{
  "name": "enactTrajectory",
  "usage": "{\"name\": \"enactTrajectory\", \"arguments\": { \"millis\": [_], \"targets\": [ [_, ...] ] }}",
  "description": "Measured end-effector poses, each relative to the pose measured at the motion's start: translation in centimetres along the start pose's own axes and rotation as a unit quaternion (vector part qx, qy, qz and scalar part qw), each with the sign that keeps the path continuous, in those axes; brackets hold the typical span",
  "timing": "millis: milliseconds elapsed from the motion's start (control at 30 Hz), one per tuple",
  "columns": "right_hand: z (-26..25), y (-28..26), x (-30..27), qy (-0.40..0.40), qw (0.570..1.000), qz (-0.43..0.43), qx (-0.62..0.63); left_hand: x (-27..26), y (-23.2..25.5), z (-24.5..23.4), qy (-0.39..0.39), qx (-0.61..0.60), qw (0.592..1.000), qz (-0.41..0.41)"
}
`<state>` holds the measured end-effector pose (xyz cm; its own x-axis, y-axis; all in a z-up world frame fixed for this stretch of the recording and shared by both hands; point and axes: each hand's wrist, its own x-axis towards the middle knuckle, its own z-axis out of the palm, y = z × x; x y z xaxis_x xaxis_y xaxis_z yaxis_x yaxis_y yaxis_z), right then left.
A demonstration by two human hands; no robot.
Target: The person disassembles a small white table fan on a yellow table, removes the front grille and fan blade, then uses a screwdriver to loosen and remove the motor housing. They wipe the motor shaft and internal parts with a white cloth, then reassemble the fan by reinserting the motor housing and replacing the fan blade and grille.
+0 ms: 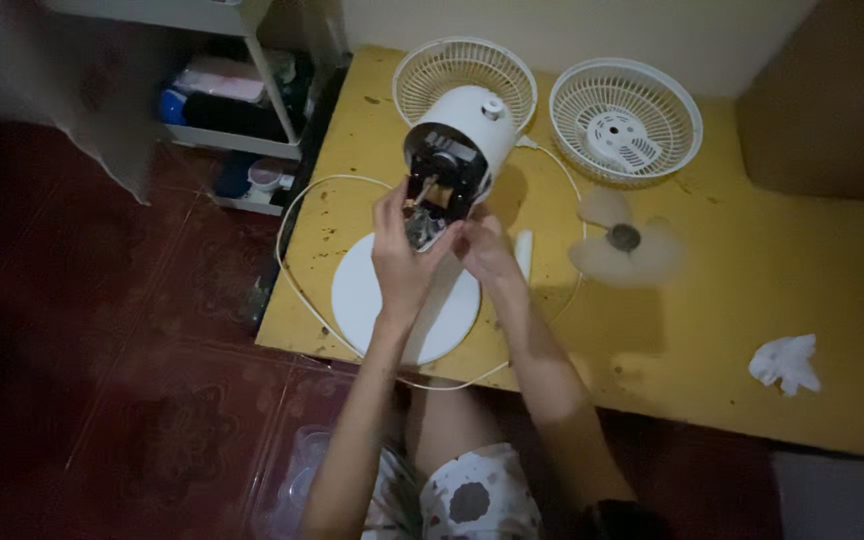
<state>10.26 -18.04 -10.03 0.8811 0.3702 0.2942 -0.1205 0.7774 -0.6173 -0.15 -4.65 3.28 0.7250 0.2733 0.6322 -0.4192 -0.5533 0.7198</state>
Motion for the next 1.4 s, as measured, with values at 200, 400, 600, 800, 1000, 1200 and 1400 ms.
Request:
{"name": "enactTrajectory", "arguments": {
  "millis": [200,400,600,800,1000,1200,1400],
  "targets": [
    [-1.3,0.4,0.3,0.068,0.996,0.037,-0.033,0.7,-1.8,-0.1,-0.021,-0.025,0.999,0.027],
    [-0.6,1.9,0.8,0.008,0.999,-0.035,-0.004,2.8,-3.5,-2.0,-0.111,-0.081,0.990,0.032],
    [-1.3,2.4,0.7,0.058,0.998,0.006,-0.032,3.6,-3.6,-2.4,-0.140,-0.109,0.984,0.031],
    [-1.9,2.2,0.3,-0.023,0.999,-0.026,-0.033,3.4,-3.6,-2.0,-0.126,-0.109,0.986,0.011],
    [-3.6,1.8,0.3,0.021,1.000,0.014,-0.008,3.4,-4.1,-1.7,-0.113,-0.104,0.988,0.019],
    [-3.1,0.9,0.2,-0.086,0.996,-0.009,0.020,3.1,-3.7,-1.6,-0.108,-0.100,0.989,0.027],
    [0.2,-1.0,0.2,-0.085,0.996,-0.006,-0.024,1.8,-4.5,-2.9,-0.129,-0.103,0.986,-0.030]
  ]
}}
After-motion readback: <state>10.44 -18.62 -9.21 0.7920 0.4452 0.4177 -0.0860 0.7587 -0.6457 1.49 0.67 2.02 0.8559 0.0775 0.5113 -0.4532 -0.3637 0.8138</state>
